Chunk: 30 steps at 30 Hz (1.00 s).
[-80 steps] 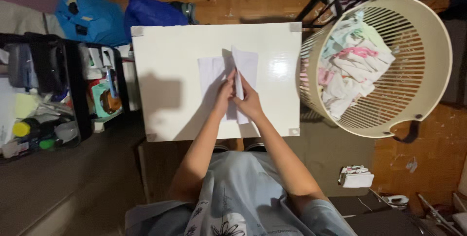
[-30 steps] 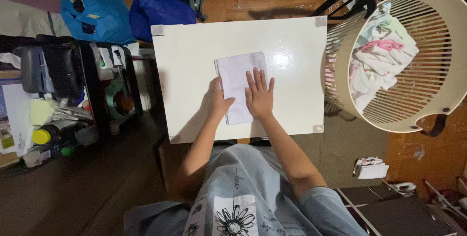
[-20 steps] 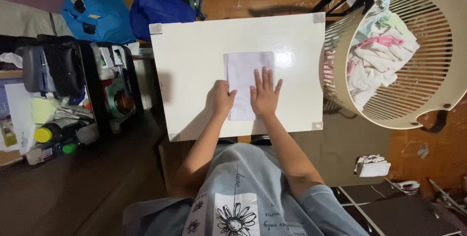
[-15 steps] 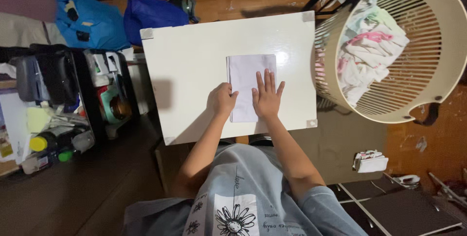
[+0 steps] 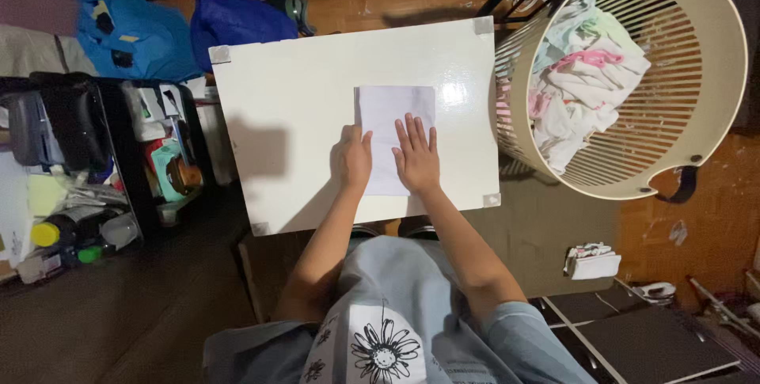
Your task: The person folds several small garments, including a patterned top, a white tank top, a white shirt, and a pink-trimmed top, one by one on a white board. Each item is smoothed, folded into a compact rectangle, and placed on a nearby surface.
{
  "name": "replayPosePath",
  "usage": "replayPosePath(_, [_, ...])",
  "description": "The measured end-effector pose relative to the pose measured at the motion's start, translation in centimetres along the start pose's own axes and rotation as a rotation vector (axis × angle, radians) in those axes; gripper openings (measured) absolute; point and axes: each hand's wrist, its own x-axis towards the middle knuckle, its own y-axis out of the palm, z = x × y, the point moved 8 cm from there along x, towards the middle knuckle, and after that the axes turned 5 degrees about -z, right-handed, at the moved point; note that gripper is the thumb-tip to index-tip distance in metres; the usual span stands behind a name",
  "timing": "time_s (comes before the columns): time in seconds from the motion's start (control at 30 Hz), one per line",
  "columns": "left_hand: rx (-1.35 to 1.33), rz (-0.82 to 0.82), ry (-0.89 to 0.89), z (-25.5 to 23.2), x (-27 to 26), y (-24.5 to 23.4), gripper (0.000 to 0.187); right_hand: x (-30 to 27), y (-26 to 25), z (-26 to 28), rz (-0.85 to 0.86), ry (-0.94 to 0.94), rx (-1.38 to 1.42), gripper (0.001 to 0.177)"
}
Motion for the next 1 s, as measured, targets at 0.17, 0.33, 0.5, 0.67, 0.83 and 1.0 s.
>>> replayPosePath(0.17, [0.085, 0.040, -0.170, 1.3, -0.3, -0.3, 0.026, -0.1, -0.1, -0.1, 0.023, -0.001, -0.060, 0.058])
replayPosePath(0.33, [0.231, 0.003, 0.204, -2.2, -1.7, 1.3, 0.021, 0.1, -0.2, 0.9, -0.006, -0.014, 0.070, 0.061])
replayPosePath(0.5, [0.072, 0.182, 0.201, -2.4, -3.1, 3.7, 0.046, 1.7, 0.2, 1.1, 0.104, -0.127, 0.173, 0.061])
replayPosePath(0.67, [0.388, 0.421, 0.239, -1.4, -3.5, 5.3, 0.073, 4.8, -0.7, -3.2, 0.179, -0.018, -0.049, 0.064])
replayPosePath(0.83, [0.542, 0.330, 0.323, -2.5, -3.5, 5.8, 0.069, 5.7, -1.7, -3.9, 0.017, 0.002, -0.139, 0.066])
replayPosePath(1.0, [0.248, 0.428, 0.326, -3.1, -3.4, 5.8, 0.070, 1.4, 0.7, -1.1, 0.161, -0.157, -0.116, 0.064])
